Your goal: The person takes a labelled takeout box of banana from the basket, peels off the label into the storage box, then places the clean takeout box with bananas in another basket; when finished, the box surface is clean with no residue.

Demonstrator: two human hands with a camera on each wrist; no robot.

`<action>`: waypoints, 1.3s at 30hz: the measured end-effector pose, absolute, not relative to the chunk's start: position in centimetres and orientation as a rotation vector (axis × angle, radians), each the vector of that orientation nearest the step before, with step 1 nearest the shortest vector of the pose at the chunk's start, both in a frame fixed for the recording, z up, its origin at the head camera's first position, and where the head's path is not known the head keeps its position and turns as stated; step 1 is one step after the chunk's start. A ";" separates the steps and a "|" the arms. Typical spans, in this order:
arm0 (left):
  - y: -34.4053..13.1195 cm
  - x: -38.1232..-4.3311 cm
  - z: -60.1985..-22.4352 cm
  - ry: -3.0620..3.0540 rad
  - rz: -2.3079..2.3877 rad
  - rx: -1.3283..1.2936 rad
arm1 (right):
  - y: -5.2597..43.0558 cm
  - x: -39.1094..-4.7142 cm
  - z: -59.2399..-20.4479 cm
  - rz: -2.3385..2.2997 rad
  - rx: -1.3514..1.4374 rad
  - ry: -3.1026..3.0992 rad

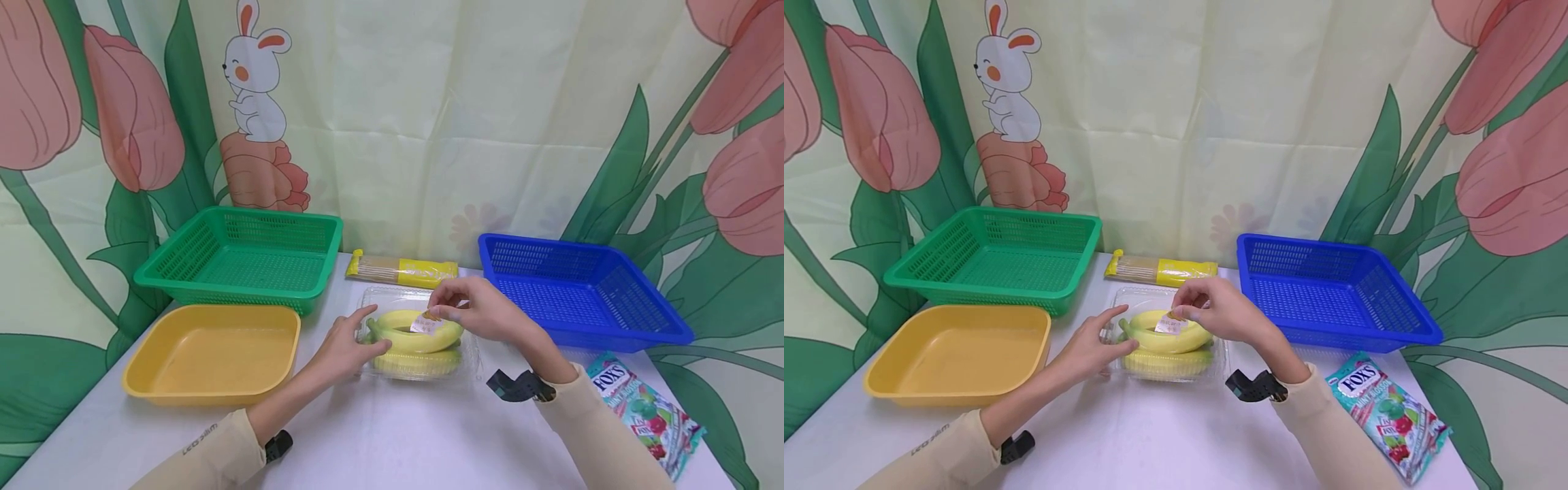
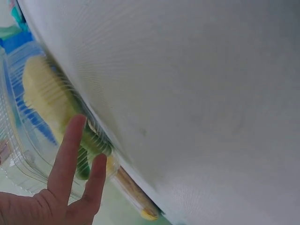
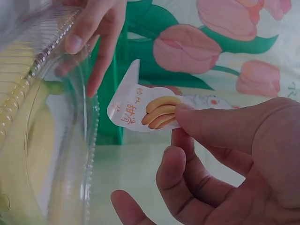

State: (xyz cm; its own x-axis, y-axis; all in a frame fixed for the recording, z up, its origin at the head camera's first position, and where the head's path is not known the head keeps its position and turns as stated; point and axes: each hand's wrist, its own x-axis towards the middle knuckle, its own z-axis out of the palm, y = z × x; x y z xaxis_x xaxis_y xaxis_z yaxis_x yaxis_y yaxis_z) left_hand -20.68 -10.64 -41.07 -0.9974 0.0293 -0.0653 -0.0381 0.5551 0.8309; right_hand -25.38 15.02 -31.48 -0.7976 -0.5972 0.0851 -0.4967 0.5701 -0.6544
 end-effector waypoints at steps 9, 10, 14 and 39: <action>-10.9 -20.7 -41.1 2.698 1.418 -0.030 | 14.5 -25.5 -31.5 -1.059 -0.966 2.589; -10.9 -20.6 -41.1 2.696 1.414 -0.029 | 14.5 -25.5 -31.5 -1.062 -0.961 2.585; -11.0 -20.5 -41.2 2.709 1.381 -0.019 | 14.4 -25.8 -31.7 -1.065 -0.974 2.577; -16.1 -17.1 -36.9 2.828 1.396 0.093 | 12.7 -26.5 -31.5 -1.079 -1.015 2.649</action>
